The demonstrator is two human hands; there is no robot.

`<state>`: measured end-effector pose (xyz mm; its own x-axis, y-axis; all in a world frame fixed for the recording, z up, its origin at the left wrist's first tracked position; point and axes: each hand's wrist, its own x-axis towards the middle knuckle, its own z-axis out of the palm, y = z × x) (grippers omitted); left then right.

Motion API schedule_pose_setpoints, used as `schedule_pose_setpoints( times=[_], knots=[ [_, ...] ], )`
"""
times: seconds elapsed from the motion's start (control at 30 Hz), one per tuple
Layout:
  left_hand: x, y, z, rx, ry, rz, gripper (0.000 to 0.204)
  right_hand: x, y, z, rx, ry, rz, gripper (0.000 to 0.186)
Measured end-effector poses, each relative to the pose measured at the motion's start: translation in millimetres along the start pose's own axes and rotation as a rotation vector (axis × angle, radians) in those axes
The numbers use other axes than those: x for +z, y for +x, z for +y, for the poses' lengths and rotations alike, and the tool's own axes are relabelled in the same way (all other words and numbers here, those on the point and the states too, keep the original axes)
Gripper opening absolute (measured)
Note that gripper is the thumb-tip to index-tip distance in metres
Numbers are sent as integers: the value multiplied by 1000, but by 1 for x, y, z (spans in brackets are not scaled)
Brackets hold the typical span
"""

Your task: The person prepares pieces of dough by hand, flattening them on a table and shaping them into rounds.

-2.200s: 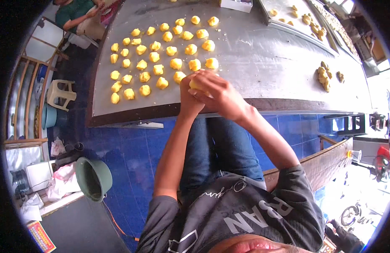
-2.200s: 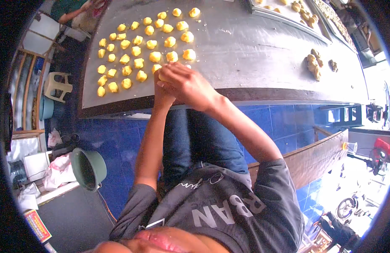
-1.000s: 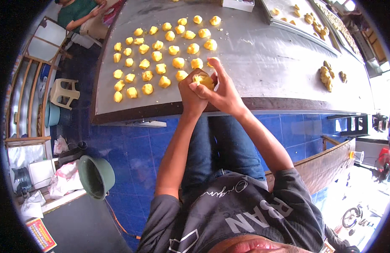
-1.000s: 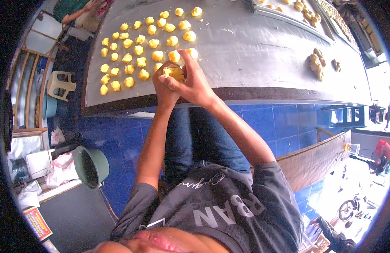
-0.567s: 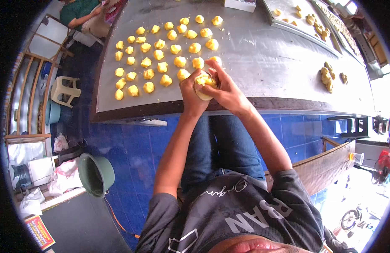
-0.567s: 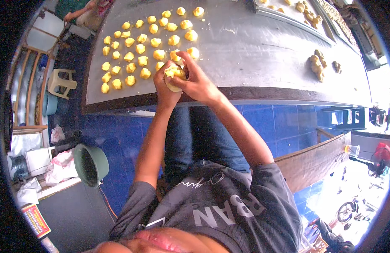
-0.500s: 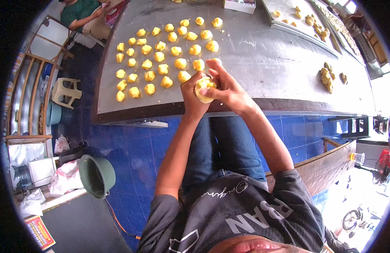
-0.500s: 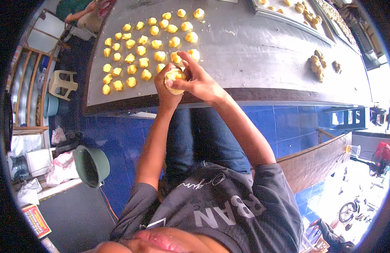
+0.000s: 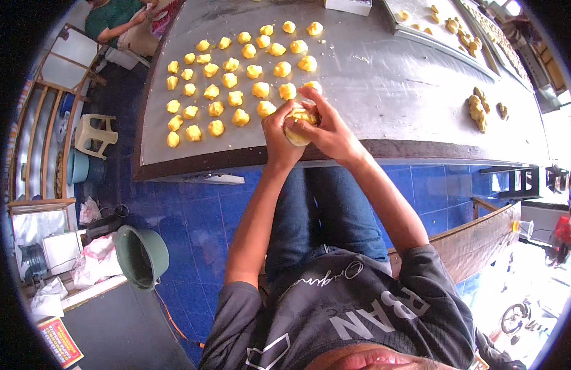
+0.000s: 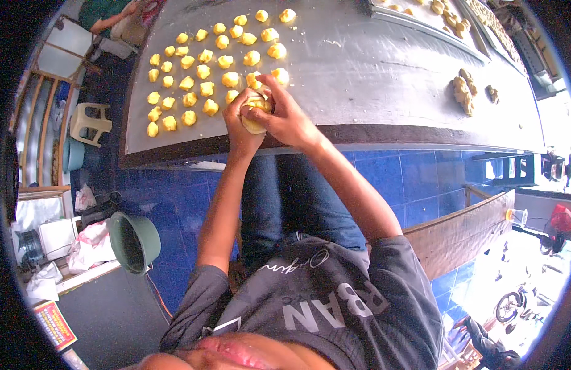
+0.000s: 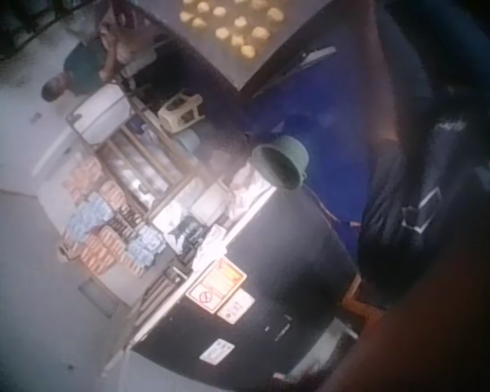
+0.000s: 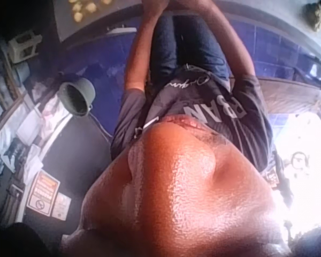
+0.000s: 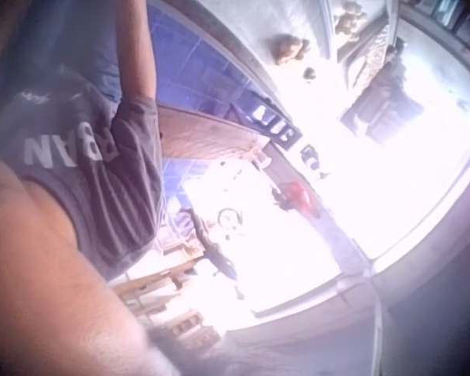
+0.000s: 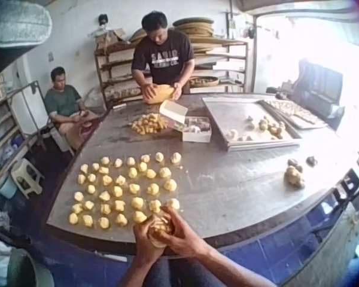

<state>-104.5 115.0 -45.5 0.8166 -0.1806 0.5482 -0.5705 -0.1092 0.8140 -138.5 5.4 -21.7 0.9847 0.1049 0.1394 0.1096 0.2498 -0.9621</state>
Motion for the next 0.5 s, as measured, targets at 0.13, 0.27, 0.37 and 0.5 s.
schedule_pose_setpoints(
  times=[0.13,0.27,0.37,0.5],
  knots=[
    [-6,0,-5,-17,-63,18,15,-2,-10,-14,-30,259,-96,64],
    [1,4,4,0,-58,13,16,-7,-5,2,62,108,162,67],
    [-1,3,4,-33,5,-14,16,-1,-5,-3,78,106,114,66],
    [0,0,0,34,-22,1,17,3,-4,5,-10,103,60,64]
  ],
)
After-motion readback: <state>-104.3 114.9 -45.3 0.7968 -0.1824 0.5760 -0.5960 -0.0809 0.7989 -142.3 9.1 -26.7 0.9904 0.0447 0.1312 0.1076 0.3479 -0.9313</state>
